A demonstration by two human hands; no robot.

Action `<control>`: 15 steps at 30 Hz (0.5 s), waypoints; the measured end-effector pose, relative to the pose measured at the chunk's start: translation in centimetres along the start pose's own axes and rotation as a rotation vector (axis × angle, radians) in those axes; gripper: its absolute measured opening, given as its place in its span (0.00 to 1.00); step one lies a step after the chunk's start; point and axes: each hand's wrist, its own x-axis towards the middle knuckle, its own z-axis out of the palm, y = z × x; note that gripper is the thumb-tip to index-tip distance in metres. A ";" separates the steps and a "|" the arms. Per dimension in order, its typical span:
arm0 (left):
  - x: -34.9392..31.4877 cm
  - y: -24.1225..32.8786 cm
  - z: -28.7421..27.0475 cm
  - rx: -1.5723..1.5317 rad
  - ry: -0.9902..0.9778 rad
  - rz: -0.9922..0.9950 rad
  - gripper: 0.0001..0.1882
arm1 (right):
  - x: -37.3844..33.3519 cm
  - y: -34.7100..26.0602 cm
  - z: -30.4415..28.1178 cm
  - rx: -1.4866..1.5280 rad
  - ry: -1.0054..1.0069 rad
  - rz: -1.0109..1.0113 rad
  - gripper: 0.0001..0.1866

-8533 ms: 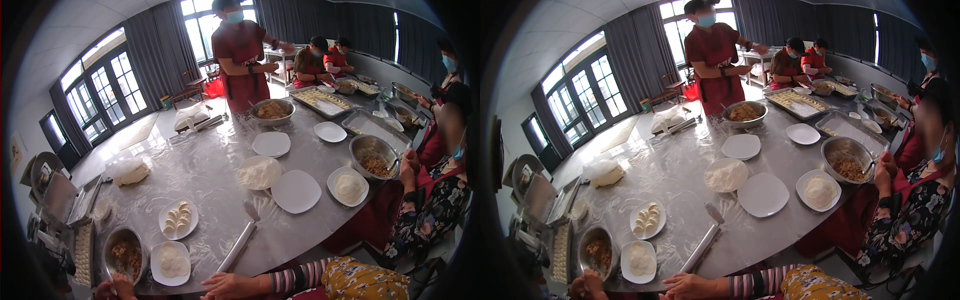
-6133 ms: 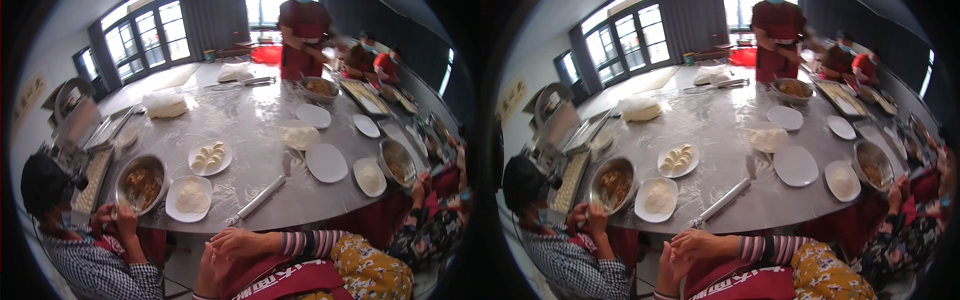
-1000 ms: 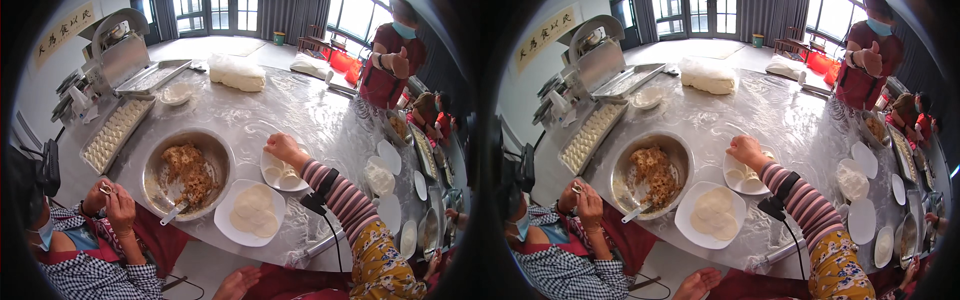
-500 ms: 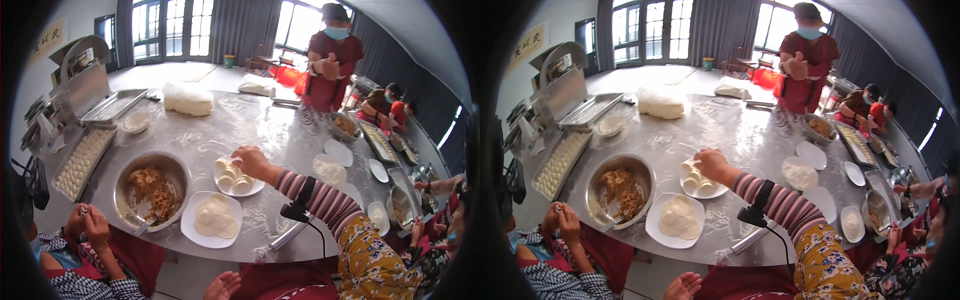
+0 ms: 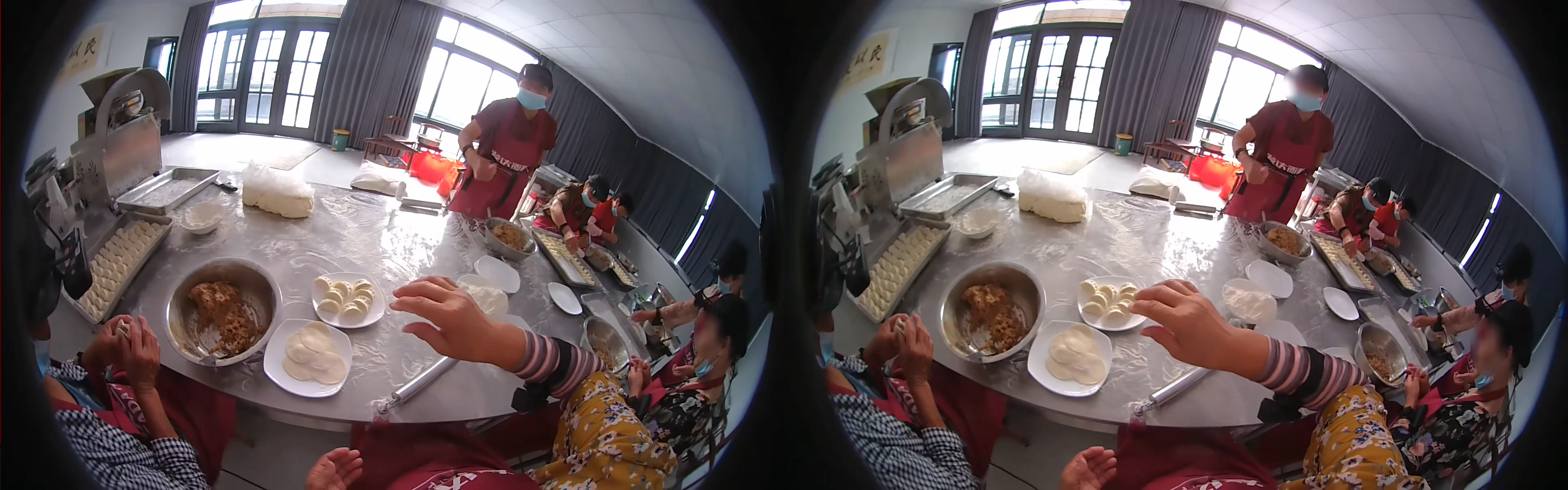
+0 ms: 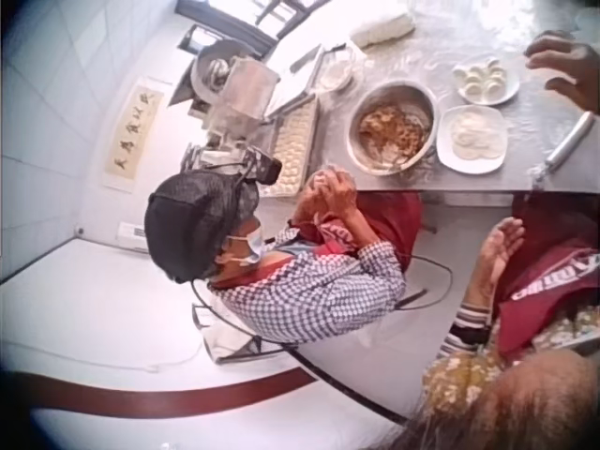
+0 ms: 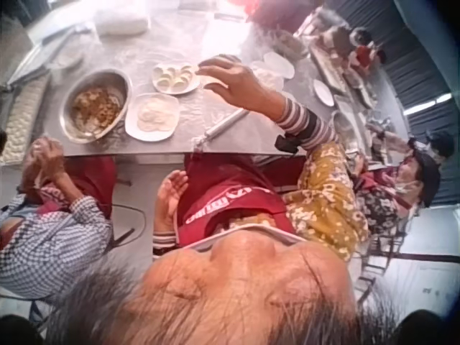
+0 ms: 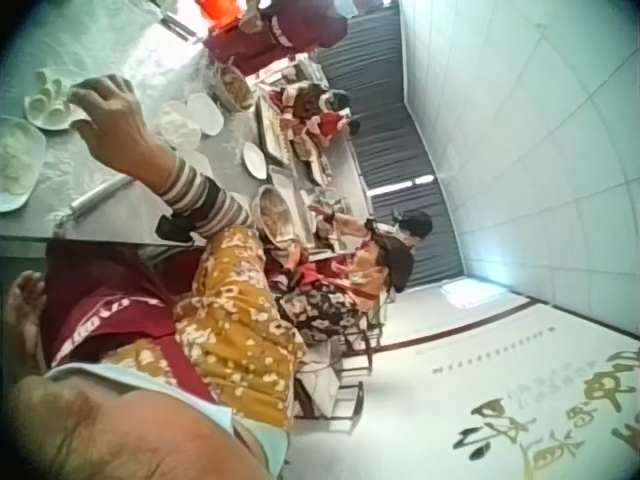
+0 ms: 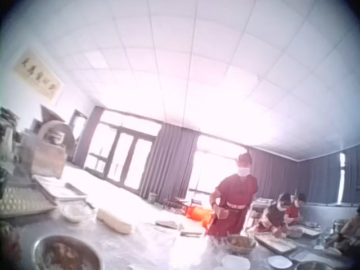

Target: Filling and folding dumpling wrappers with meat and vegetable mixture.

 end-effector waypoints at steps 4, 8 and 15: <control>-1.0 -0.5 0.1 0.028 0.022 0.036 0.21 | -0.6 -3.4 -3.0 -0.029 0.015 -0.082 0.19; -2.2 -1.0 -1.3 0.068 0.087 0.048 0.27 | -0.4 -4.3 -4.4 -0.040 -0.005 -0.054 0.20; -1.1 0.4 -0.1 0.096 0.032 0.061 0.24 | -4.3 9.7 -27.3 0.491 0.705 0.435 0.37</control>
